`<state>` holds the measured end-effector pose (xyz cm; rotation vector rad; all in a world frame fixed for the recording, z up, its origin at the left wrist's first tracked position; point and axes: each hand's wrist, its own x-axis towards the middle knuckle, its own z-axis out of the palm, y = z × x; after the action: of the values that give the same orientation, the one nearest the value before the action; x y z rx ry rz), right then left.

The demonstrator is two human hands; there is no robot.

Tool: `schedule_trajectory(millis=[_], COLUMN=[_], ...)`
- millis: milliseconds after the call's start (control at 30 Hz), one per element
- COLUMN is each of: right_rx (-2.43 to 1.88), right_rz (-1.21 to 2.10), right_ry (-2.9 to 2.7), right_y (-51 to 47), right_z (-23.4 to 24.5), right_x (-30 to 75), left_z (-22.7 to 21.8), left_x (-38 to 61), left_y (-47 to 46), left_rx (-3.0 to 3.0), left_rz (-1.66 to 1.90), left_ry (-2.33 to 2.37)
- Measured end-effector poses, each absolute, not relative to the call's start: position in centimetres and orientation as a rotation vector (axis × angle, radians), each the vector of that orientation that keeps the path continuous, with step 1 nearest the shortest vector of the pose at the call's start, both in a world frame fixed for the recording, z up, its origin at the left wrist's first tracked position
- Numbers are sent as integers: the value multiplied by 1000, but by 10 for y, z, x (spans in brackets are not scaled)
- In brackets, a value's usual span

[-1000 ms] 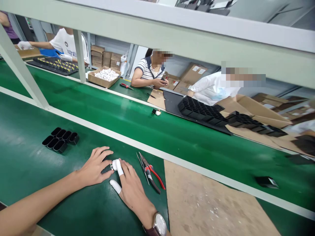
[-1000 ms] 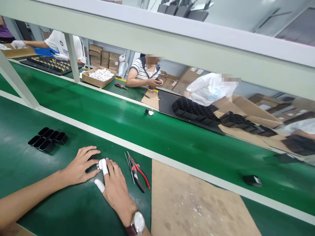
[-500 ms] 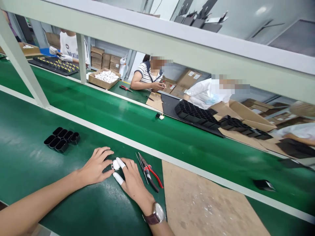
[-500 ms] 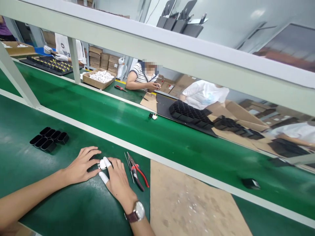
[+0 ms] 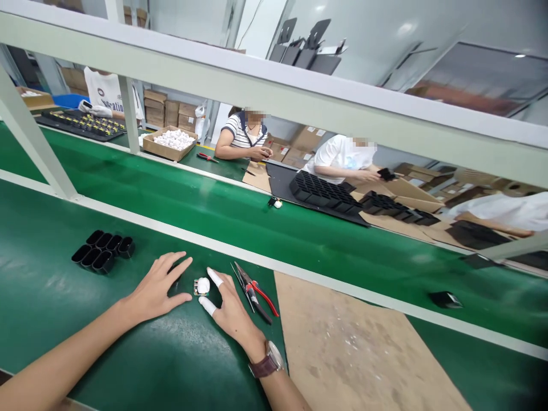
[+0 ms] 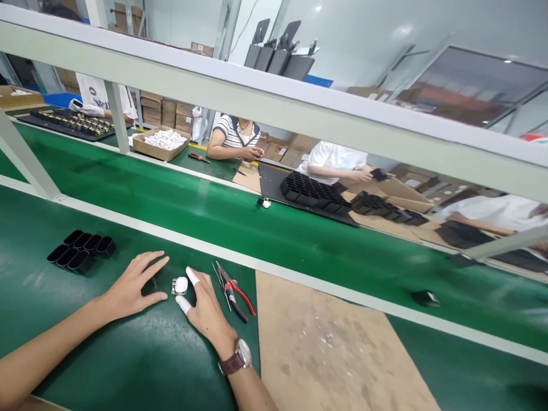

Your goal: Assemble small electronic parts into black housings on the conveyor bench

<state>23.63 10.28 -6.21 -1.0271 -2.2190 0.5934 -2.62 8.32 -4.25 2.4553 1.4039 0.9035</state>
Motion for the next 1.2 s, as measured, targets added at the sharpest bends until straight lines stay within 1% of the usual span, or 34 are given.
schedule_trajectory(millis=[233, 433, 767, 1033, 1200], right_rx=[-1026, -983, -897, -854, -829], right_rz=[479, 322, 358, 380, 321], right_ry=[-2198, -2132, -2037, -2095, -2152], right_y=[97, 92, 69, 64, 63], right_z=[-63, -60, -33, -39, -47], right_x=[238, 239, 237, 237, 239], left_z=[-40, -48, -38, -38, -38], left_x=[-46, -42, -23, -20, -19], left_y=[87, 88, 79, 78, 77], left_rx=[2099, 2124, 2229, 2254, 2227], left_rz=[922, 893, 845, 836, 820], left_ry=[1276, 1312, 1188, 1075, 1053])
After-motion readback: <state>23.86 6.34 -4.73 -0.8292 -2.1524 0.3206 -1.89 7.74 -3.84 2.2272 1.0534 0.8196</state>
